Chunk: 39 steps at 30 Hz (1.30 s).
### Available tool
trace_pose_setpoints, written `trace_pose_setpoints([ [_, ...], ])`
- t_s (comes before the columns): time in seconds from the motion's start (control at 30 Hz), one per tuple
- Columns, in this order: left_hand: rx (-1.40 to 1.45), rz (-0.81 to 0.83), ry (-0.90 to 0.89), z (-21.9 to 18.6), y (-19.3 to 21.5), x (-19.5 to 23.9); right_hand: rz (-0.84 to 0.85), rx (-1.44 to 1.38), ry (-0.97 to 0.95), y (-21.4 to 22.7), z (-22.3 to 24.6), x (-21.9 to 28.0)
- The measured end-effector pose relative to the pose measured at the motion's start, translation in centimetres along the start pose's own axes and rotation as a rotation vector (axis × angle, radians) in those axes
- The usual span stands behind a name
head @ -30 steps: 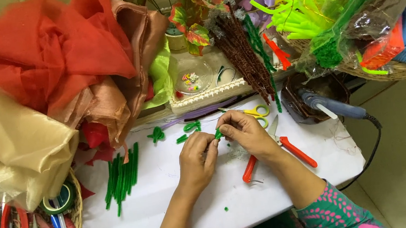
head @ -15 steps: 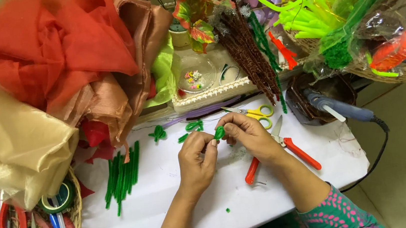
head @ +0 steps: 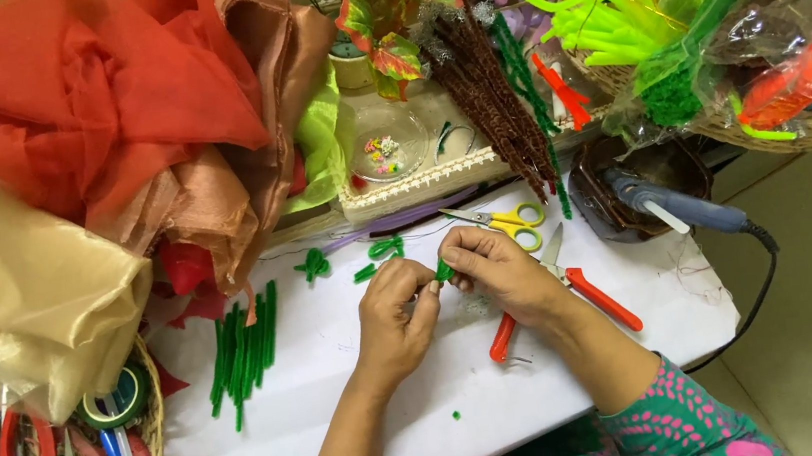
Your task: Using a hot glue gun to assemble small green decorative floral components at a design station.
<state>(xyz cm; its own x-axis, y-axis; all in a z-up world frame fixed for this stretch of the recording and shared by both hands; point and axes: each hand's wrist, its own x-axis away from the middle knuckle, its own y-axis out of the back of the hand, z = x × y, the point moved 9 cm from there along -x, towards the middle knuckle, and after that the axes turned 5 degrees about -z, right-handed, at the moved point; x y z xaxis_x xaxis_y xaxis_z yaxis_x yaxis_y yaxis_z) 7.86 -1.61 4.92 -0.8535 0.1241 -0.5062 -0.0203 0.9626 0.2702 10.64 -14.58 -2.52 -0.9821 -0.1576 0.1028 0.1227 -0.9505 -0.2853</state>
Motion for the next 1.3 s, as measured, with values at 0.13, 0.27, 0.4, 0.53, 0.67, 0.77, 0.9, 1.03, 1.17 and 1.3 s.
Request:
trace_pose_setpoints([
  [0.13, 0.027, -0.005, 0.005, -0.2, 0.0, -0.1, -0.015, -0.14, -0.055, -0.2, -0.8, 0.0],
  [0.27, 0.032, -0.057, 0.067, 0.8, 0.7, 0.0, -0.07, 0.118, 0.161, -0.1, 2.2, 0.1],
  [0.4, 0.054, -0.104, 0.098, 1.1, 1.1, 0.1, -0.095, 0.658, 0.655, -2.5, 8.0, 2.0],
  [0.53, 0.048, -0.097, 0.08, 1.1, 0.7, 0.5, -0.055, 1.006, 0.968, -4.6, 7.4, 3.3],
  [0.67, 0.065, -0.102, 0.071, 1.1, 0.3, 0.6, -0.091, 1.118, 1.035, -4.2, 6.8, 3.2],
  [0.77, 0.062, -0.091, 0.073, 1.1, 0.0, 0.7, -0.089, 1.141, 1.045, -4.2, 6.7, 3.3],
  [0.9, 0.055, -0.088, 0.092, 1.2, -0.4, 0.6, -0.101, 1.164, 1.048, -3.6, 6.0, 3.0],
  [1.03, 0.05, -0.107, 0.104, 1.5, -0.2, 0.5, -0.13, 1.134, 1.02, -3.6, 6.5, 2.7],
  [1.17, -0.008, -0.137, 0.096, 1.5, 0.4, 0.5, -0.111, 1.161, 0.978, -3.9, 6.2, 2.4],
  [1.3, -0.097, -0.154, 0.023, 1.4, 0.4, 0.5, -0.068, 1.131, 0.951, -4.1, 6.1, 2.1],
])
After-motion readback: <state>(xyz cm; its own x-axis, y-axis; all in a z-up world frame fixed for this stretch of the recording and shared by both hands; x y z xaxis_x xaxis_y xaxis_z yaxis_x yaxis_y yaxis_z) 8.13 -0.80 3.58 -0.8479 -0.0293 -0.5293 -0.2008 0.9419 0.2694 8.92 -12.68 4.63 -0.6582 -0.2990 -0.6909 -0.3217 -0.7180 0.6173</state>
